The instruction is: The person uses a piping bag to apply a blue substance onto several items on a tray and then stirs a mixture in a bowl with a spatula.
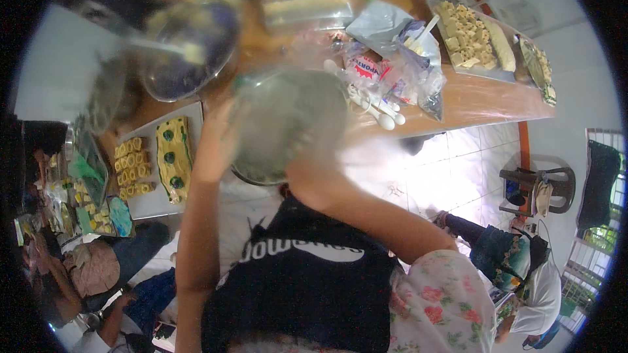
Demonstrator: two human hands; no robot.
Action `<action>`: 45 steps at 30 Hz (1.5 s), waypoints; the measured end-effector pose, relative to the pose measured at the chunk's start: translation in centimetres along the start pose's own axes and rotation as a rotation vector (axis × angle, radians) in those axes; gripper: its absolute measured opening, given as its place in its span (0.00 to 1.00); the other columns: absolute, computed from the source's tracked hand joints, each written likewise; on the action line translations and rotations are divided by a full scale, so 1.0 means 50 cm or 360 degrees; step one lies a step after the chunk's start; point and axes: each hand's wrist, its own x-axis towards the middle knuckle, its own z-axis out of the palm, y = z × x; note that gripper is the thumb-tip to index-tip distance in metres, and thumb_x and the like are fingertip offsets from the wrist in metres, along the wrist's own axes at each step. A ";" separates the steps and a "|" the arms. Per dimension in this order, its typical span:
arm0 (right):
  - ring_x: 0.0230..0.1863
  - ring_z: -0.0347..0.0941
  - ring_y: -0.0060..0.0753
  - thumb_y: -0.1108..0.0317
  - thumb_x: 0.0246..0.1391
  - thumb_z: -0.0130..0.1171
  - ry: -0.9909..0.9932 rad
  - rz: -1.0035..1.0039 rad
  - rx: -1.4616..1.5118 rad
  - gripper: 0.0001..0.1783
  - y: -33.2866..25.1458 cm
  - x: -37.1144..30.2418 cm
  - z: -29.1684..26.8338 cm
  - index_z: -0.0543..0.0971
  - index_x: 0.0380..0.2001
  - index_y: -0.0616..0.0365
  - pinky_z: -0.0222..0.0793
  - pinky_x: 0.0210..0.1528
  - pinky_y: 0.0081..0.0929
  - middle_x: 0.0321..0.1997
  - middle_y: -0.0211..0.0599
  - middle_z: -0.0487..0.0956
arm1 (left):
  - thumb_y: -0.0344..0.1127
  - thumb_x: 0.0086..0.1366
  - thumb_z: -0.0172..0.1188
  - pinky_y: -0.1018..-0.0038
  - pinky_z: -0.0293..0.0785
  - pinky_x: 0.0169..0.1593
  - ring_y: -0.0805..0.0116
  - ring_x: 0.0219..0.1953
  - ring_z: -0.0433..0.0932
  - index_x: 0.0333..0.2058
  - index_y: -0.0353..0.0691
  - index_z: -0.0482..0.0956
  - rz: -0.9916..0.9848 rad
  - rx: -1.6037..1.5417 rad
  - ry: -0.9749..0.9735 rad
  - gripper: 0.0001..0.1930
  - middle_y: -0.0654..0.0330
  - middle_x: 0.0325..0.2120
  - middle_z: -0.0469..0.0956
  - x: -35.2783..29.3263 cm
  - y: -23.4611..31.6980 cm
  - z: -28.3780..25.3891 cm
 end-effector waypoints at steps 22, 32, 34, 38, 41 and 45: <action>0.21 0.71 0.43 0.73 0.37 0.48 0.0516 -0.0339 0.0122 0.04 -0.035 0.008 -0.057 0.72 0.19 0.62 0.66 0.21 0.36 0.16 0.45 0.71 | 0.34 0.58 0.47 0.70 0.51 0.56 0.57 0.54 0.59 0.47 0.36 0.67 -0.0314 -0.0228 0.0064 0.18 0.51 0.49 0.64 -0.061 -0.018 -0.014; 0.27 0.73 0.45 0.70 0.41 0.45 0.0175 0.0034 0.0303 0.09 -0.028 0.058 -0.047 0.75 0.23 0.61 0.68 0.28 0.39 0.23 0.47 0.75 | 0.36 0.61 0.43 0.79 0.62 0.40 0.77 0.32 0.65 0.44 0.32 0.68 -0.0598 -0.0519 0.0272 0.16 0.62 0.34 0.70 -0.082 -0.034 -0.022; 0.29 0.73 0.46 0.70 0.41 0.45 0.0230 -0.0147 0.0272 0.09 -0.046 0.051 -0.051 0.75 0.23 0.61 0.68 0.29 0.40 0.24 0.46 0.75 | 0.36 0.61 0.43 0.80 0.62 0.38 0.78 0.31 0.64 0.42 0.32 0.69 -0.0637 -0.0477 0.0318 0.16 0.63 0.32 0.70 -0.087 -0.036 -0.029; 0.30 0.73 0.48 0.71 0.42 0.44 0.0138 -0.0008 0.0379 0.11 -0.060 0.081 -0.016 0.75 0.26 0.62 0.68 0.31 0.39 0.27 0.48 0.75 | 0.38 0.62 0.42 0.80 0.60 0.35 0.78 0.30 0.63 0.39 0.31 0.69 -0.0751 -0.0386 0.0259 0.16 0.65 0.26 0.67 -0.091 -0.054 -0.033; 0.30 0.73 0.49 0.72 0.41 0.44 0.0045 0.0150 0.0227 0.10 -0.024 0.115 0.025 0.74 0.27 0.63 0.68 0.31 0.38 0.27 0.49 0.75 | 0.39 0.62 0.41 0.80 0.61 0.37 0.78 0.31 0.64 0.41 0.31 0.69 -0.0710 -0.0482 0.0376 0.17 0.65 0.28 0.69 -0.086 -0.019 -0.020; 0.30 0.73 0.48 0.72 0.40 0.45 0.0465 0.0040 0.0638 0.11 -0.054 0.077 -0.101 0.75 0.26 0.63 0.68 0.31 0.38 0.25 0.50 0.75 | 0.39 0.63 0.41 0.79 0.62 0.40 0.77 0.34 0.66 0.43 0.31 0.68 -0.0583 -0.0641 0.0413 0.17 0.63 0.32 0.71 -0.094 -0.017 -0.022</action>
